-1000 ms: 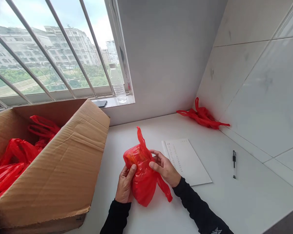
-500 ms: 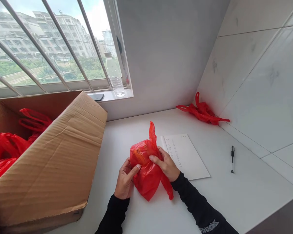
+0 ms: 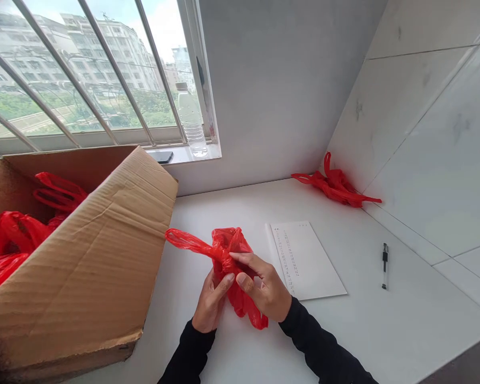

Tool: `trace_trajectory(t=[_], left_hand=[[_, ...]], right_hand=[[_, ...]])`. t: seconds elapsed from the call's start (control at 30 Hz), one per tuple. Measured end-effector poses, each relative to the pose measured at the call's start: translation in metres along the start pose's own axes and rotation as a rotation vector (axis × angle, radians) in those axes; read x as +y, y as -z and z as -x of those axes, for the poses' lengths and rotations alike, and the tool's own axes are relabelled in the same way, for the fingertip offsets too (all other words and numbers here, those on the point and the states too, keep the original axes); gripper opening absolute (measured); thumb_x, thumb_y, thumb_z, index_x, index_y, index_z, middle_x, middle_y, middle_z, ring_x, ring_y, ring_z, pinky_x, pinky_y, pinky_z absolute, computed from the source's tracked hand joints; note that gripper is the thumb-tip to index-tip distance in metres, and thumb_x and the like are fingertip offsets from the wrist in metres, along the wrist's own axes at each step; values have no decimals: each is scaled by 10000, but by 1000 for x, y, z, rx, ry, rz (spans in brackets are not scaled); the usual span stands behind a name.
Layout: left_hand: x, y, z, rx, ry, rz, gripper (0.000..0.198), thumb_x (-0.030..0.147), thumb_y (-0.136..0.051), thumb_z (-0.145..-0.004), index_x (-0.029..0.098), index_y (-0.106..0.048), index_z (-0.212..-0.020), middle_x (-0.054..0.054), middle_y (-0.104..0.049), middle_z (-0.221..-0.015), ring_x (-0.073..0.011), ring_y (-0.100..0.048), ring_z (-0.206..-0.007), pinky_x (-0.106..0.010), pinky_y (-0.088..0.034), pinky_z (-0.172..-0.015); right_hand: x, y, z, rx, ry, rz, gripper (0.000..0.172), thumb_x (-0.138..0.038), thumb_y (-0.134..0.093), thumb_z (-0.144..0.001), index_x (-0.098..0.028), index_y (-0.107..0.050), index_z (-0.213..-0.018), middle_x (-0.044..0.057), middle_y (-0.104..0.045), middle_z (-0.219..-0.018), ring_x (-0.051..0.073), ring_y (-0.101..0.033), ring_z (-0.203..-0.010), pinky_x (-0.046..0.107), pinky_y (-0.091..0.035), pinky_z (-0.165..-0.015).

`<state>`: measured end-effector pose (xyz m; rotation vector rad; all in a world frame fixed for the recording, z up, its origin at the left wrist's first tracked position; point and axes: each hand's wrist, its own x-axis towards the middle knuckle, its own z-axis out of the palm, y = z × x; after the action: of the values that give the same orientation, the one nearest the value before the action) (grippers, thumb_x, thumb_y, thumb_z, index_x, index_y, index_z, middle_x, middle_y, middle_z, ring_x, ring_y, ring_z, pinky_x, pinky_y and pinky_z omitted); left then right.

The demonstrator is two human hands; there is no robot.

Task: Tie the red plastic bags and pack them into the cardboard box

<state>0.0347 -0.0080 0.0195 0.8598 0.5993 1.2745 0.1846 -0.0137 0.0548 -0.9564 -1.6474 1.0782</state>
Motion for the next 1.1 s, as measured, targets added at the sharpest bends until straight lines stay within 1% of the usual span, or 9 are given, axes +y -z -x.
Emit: trace_trajectory(t=[0.07, 0.17, 0.23, 0.33, 0.43, 0.6, 0.77, 0.9, 1.1], left_hand=[[-3, 3, -2, 79, 39, 103, 381, 294, -709, -777, 164, -678, -1134, -138, -680, -1151, -342, -597, -1113, -447, -451, -963], [-6, 8, -6, 139, 76, 207, 314, 288, -724, -757, 156, -697, -1041, -122, -718, -1042, -326, -650, -1008, -436, -492, -895], [-7, 11, -7, 153, 92, 220, 289, 268, -728, -751, 158, -698, -1017, -109, -727, -1001, -307, -670, -950, -428, -508, -864], [-8, 14, -8, 151, 90, 208, 303, 243, -741, -733, 165, -698, -1023, -98, -733, -982, -293, -680, -922, -415, -517, -846], [-10, 15, -7, 158, 73, 208, 286, 239, -758, -716, 162, -703, -987, -88, -738, -950, -284, -684, -920, -392, -520, -840], [-11, 12, -7, 172, 72, 209, 298, 274, -760, -735, 143, -698, -996, -83, -743, -909, -269, -692, -891, -367, -531, -802], [-9, 11, -8, 241, 44, 255, 275, 301, -763, -742, 165, -701, -973, -58, -747, -877, -247, -695, -894, -347, -527, -822], [-9, 14, -9, 294, 63, 308, 280, 338, -743, -755, 168, -701, -973, -62, -747, -879, -260, -691, -921, -364, -524, -843], [-5, 10, -5, 157, 114, 287, 317, 261, -733, -712, 162, -700, -1011, -92, -734, -994, -321, -653, -1015, -406, -507, -881]], right_hand=[[1, -2, 2, 83, 8, 49, 315, -407, -492, -946, -292, -639, -1200, 65, -638, -1182, 264, -594, -1107, 415, -478, -964], [10, 3, -1, 358, -28, 116, 282, -429, -514, -929, -298, -642, -1143, 70, -632, -1166, 261, -594, -1073, 429, -490, -929], [18, 9, -5, 425, -72, 138, 336, -444, -579, -888, -296, -606, -1189, 75, -601, -1218, 265, -562, -1119, 441, -468, -959], [25, 12, -10, 268, -173, 41, 503, -450, -653, -839, -280, -526, -1295, 77, -618, -1185, 250, -585, -1083, 425, -477, -945], [26, 10, -10, 140, -200, -74, 422, -438, -650, -850, -246, -581, -1219, 66, -666, -1077, 220, -632, -942, 373, -514, -854], [22, 5, -9, 150, -195, -162, 301, -448, -579, -899, -218, -660, -1074, 54, -686, -969, 204, -632, -837, 323, -516, -742], [20, 7, -10, 53, -181, -155, 353, -407, -621, -881, -250, -587, -1195, 49, -651, -1071, 205, -606, -958, 331, -512, -819], [23, 10, -10, -13, -194, -150, 360, -377, -673, -846, -234, -600, -1168, 51, -646, -1052, 192, -594, -916, 321, -523, -776], [24, 13, -10, 113, -186, -140, 289, -398, -677, -841, -210, -636, -1057, 53, -652, -994, 186, -582, -877, 293, -519, -720]])
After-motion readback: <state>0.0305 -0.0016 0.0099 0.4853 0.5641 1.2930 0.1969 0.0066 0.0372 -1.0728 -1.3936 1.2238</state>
